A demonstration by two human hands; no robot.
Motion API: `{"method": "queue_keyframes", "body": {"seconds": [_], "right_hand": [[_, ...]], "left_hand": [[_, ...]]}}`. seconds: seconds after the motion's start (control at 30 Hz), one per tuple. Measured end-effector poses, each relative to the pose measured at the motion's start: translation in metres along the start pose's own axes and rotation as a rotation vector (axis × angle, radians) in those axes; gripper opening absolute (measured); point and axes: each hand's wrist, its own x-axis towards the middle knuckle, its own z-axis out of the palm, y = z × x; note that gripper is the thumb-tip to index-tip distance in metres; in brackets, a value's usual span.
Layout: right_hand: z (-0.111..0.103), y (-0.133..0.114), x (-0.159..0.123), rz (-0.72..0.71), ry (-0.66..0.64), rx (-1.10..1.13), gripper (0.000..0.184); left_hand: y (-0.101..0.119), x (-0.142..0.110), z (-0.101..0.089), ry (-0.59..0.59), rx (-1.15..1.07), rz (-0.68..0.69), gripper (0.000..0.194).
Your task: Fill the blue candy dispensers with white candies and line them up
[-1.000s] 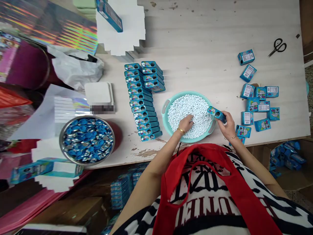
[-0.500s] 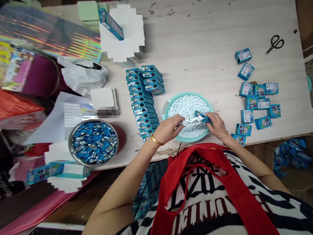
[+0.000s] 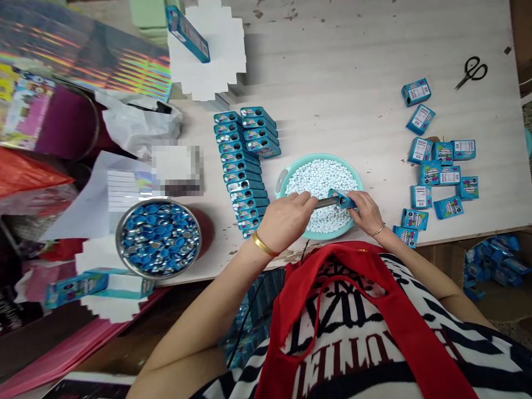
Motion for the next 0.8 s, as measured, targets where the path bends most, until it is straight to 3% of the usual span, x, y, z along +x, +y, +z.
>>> {"method": "queue_keyframes", "body": {"seconds": [0.1, 0.2, 0.3, 0.4, 0.5, 0.6, 0.7, 0.8], "right_hand": [[-0.008, 0.004, -0.003, 0.038, 0.034, -0.009, 0.04], [-0.018, 0.007, -0.006, 0.1, 0.073, 0.008, 0.037], [-0.027, 0.009, -0.007, 0.147, 0.118, 0.046, 0.034], [-0.031, 0.01, -0.007, 0.165, 0.169, 0.059, 0.031], [-0.032, 0.011, -0.007, 0.191, 0.198, 0.05, 0.031], [-0.033, 0.015, -0.01, 0.196, 0.214, 0.043, 0.032], [-0.032, 0.017, -0.013, 0.186, 0.218, 0.041, 0.032], [-0.029, 0.015, -0.013, 0.168, 0.184, 0.034, 0.033]], "left_hand": [[-0.03, -0.003, 0.049, 0.029, -0.105, -0.136, 0.024], [-0.046, 0.005, 0.115, -0.128, -0.186, -0.239, 0.019], [-0.031, 0.029, 0.172, -0.152, -0.357, -0.252, 0.019], [-0.002, 0.059, 0.202, -0.044, -0.516, -0.236, 0.025], [0.012, 0.076, 0.207, -0.006, -0.57, -0.202, 0.029], [0.002, 0.07, 0.199, 0.027, -0.644, -0.157, 0.028], [-0.018, 0.047, 0.179, 0.112, -0.745, -0.094, 0.027], [-0.032, 0.021, 0.146, 0.186, -0.738, -0.033, 0.026]]}}
